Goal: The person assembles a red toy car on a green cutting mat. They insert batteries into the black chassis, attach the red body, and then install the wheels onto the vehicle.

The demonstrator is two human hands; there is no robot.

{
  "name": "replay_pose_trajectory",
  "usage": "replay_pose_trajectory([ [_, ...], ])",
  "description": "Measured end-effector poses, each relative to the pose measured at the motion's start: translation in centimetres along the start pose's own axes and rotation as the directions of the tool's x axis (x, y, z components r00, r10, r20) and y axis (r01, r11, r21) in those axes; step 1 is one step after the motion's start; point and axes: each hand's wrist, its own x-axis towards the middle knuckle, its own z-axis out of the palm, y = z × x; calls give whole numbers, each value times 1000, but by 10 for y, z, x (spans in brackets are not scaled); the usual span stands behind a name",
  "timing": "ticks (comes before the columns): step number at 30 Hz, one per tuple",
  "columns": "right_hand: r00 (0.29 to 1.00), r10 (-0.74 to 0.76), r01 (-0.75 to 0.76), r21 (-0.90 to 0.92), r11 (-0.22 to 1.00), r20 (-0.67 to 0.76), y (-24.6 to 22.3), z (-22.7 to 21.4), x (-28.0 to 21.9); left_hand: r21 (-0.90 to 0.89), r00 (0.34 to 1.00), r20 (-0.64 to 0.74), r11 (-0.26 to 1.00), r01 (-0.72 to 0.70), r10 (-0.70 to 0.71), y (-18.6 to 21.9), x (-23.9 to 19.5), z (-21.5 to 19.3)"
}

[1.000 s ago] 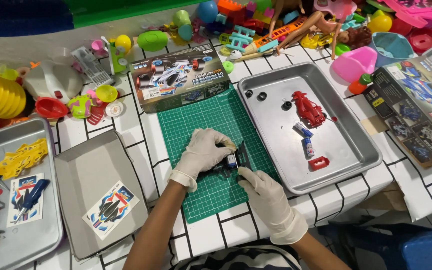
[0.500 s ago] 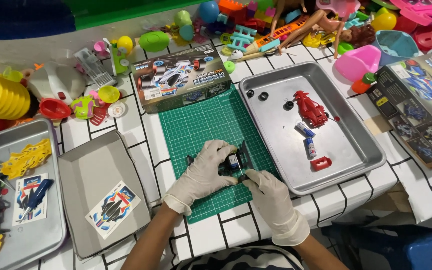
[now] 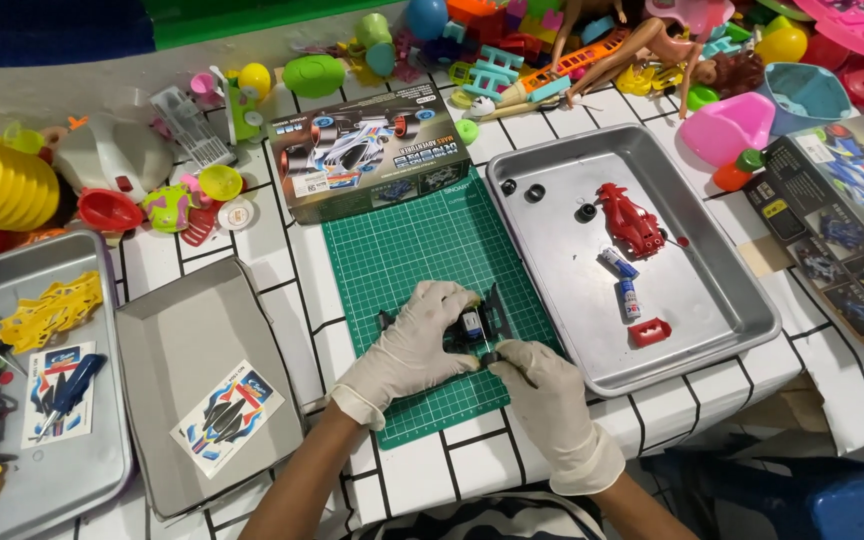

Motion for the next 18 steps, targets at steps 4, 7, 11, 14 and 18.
replay_pose_trajectory([
  [4,994,-64,57,-77,995,-94,-6,1,-7,68,999,-13,997,45,-44,1,2,2],
  [7,995,-46,40,-68,997,-84,-19,-15,-2,166,993,-90,982,92,-77,9,0,3],
  [11,991,-22,-9,-238,971,-129,-22,-10,-5,214,975,-220,973,82,-34,10,-4,8],
  [14,985,-22,-28,-278,960,-174,-19,-4,-9,191,979,-200,979,70,-32,6,-7,11],
  [18,988,-2,-44,-288,957,-157,-22,-3,-4,98,983,-166,991,93,-76,6,-8,13],
])
